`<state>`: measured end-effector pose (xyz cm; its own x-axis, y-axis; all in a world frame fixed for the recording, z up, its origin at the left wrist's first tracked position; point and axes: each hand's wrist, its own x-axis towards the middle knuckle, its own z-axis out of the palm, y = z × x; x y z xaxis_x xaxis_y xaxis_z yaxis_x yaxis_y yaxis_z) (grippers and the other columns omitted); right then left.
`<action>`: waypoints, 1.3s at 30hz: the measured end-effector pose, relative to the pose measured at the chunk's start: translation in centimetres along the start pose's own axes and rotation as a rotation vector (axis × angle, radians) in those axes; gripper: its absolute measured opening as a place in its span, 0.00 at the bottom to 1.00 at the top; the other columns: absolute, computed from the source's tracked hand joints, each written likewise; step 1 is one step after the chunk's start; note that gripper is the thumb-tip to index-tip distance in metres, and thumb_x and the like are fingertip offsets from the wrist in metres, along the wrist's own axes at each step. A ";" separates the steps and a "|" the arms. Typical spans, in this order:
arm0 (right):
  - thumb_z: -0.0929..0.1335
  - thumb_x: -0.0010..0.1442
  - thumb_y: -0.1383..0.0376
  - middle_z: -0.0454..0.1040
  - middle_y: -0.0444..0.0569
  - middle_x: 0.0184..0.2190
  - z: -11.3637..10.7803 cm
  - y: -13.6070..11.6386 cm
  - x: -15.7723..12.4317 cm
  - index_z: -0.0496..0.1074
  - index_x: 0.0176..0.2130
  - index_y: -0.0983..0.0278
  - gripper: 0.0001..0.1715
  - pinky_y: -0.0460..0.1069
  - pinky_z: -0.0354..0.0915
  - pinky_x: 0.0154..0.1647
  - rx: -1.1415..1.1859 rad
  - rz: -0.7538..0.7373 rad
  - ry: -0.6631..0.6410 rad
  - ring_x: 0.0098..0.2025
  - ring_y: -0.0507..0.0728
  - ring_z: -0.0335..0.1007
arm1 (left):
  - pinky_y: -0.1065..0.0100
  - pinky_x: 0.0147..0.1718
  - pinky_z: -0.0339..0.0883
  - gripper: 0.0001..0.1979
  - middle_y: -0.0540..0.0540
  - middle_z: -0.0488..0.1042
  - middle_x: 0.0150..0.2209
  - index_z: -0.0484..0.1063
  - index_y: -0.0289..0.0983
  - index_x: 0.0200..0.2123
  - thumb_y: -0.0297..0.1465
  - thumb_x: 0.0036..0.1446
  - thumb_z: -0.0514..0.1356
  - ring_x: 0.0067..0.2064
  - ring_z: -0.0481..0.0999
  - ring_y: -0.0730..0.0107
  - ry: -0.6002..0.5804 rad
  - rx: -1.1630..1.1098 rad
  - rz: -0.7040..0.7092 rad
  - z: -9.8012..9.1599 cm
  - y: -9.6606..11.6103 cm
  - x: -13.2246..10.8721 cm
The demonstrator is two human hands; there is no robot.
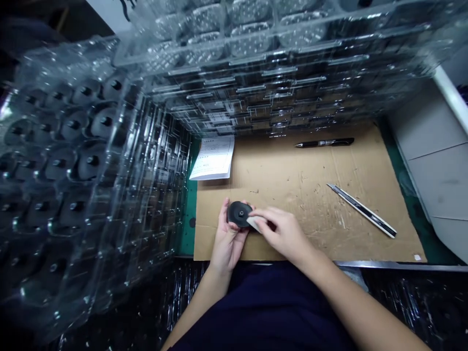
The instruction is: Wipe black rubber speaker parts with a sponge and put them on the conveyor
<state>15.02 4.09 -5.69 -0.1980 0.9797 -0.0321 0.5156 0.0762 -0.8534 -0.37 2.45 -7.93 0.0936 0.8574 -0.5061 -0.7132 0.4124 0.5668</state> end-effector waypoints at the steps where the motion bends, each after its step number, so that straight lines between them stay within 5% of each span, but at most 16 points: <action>1: 0.64 0.60 0.67 0.78 0.45 0.35 -0.9 0.5 -0.8 0.75 0.39 0.60 0.10 0.45 0.70 0.33 -0.009 0.022 0.019 0.34 0.52 0.75 | 0.55 0.56 0.58 0.34 0.40 0.68 0.54 0.55 0.45 0.58 0.34 0.49 0.65 0.55 0.69 0.56 -0.015 -0.001 -0.006 0.1 0.2 0.1; 6: 0.64 0.60 0.66 0.78 0.49 0.36 -4.7 0.0 -3.2 0.74 0.43 0.61 0.12 0.45 0.67 0.25 -0.048 0.129 0.162 0.29 0.53 0.73 | 0.56 0.57 0.58 0.31 0.40 0.66 0.55 0.59 0.43 0.56 0.35 0.49 0.65 0.54 0.69 0.56 -0.063 -0.009 -0.022 1.7 0.9 -0.3; 11: 0.62 0.61 0.68 0.73 0.49 0.44 -2.6 -5.9 -2.7 0.68 0.50 0.62 0.17 0.50 0.67 0.45 0.040 -0.115 0.249 0.45 0.54 0.69 | 0.66 0.46 0.68 0.26 0.41 0.69 0.53 0.64 0.41 0.53 0.31 0.51 0.64 0.50 0.72 0.61 -0.118 0.098 -0.112 3.6 1.6 -3.1; 15: 0.61 0.61 0.71 0.74 0.47 0.37 -2.1 -8.2 -2.8 0.69 0.46 0.63 0.14 0.48 0.66 0.41 0.090 -0.277 -0.001 0.38 0.51 0.68 | 0.67 0.43 0.70 0.27 0.44 0.72 0.49 0.65 0.43 0.52 0.29 0.49 0.66 0.47 0.74 0.62 -0.064 0.149 -0.123 4.0 2.5 -5.5; 17: 0.61 0.61 0.71 0.74 0.47 0.35 -2.7 -8.5 -2.8 0.70 0.44 0.64 0.13 0.47 0.66 0.38 0.043 -0.298 -0.022 0.36 0.51 0.68 | 0.66 0.45 0.69 0.28 0.44 0.73 0.47 0.66 0.42 0.52 0.31 0.46 0.67 0.47 0.74 0.61 -0.072 0.137 -0.068 4.3 2.5 -6.2; 21: 0.62 0.60 0.73 0.74 0.50 0.36 -3.5 -8.8 -3.9 0.68 0.47 0.67 0.15 0.51 0.65 0.40 -0.016 -0.439 0.182 0.37 0.53 0.66 | 0.64 0.49 0.66 0.27 0.44 0.74 0.47 0.70 0.41 0.49 0.31 0.43 0.69 0.48 0.73 0.60 -0.160 0.133 -0.033 5.0 2.4 -6.9; 25: 0.62 0.58 0.75 0.74 0.48 0.35 -3.9 -9.4 -5.0 0.68 0.46 0.65 0.16 0.49 0.66 0.35 0.050 -0.466 0.094 0.33 0.52 0.66 | 0.60 0.48 0.67 0.33 0.46 0.74 0.48 0.68 0.45 0.50 0.30 0.38 0.72 0.47 0.75 0.58 -0.163 0.138 -0.036 5.8 2.7 -7.4; 29: 0.62 0.59 0.73 0.74 0.51 0.35 -4.3 -9.7 -4.6 0.68 0.46 0.68 0.15 0.52 0.65 0.39 -0.039 -0.449 0.244 0.36 0.54 0.67 | 0.60 0.54 0.63 0.31 0.43 0.76 0.46 0.71 0.39 0.49 0.33 0.38 0.71 0.51 0.72 0.56 -0.217 0.196 -0.051 6.4 2.7 -7.6; 31: 0.62 0.59 0.73 0.74 0.51 0.34 -4.5 -9.4 -5.0 0.67 0.48 0.69 0.16 0.51 0.65 0.40 -0.022 -0.524 0.177 0.37 0.54 0.67 | 0.62 0.53 0.64 0.30 0.45 0.77 0.44 0.72 0.40 0.47 0.32 0.37 0.72 0.50 0.73 0.59 -0.228 0.191 -0.061 6.5 3.0 -7.7; 34: 0.63 0.58 0.74 0.73 0.49 0.33 -5.0 -8.4 -6.2 0.68 0.47 0.67 0.16 0.49 0.64 0.37 -0.013 -0.486 0.049 0.35 0.52 0.67 | 0.63 0.48 0.69 0.32 0.46 0.76 0.46 0.71 0.43 0.47 0.32 0.34 0.73 0.46 0.75 0.60 -0.210 0.139 -0.080 6.4 3.4 -8.0; 37: 0.62 0.60 0.73 0.74 0.49 0.35 -5.7 -8.2 -6.1 0.68 0.47 0.64 0.15 0.49 0.62 0.36 -0.148 -0.346 0.169 0.34 0.52 0.67 | 0.66 0.44 0.70 0.30 0.47 0.76 0.43 0.72 0.43 0.47 0.32 0.36 0.72 0.44 0.76 0.63 -0.131 0.149 -0.076 6.5 3.2 -8.4; 39: 0.61 0.61 0.70 0.73 0.47 0.32 -6.0 -8.5 -5.1 0.68 0.48 0.62 0.15 0.50 0.60 0.36 -0.206 -0.472 0.177 0.33 0.53 0.67 | 0.65 0.43 0.71 0.27 0.47 0.77 0.38 0.74 0.41 0.46 0.33 0.38 0.71 0.41 0.76 0.63 -0.088 0.186 -0.084 6.7 2.8 -8.6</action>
<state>16.61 -0.41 4.88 -0.3133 0.8451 0.4332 0.5607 0.5328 -0.6338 1.46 -1.69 2.36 0.2135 0.8381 -0.5020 -0.5604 0.5260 0.6398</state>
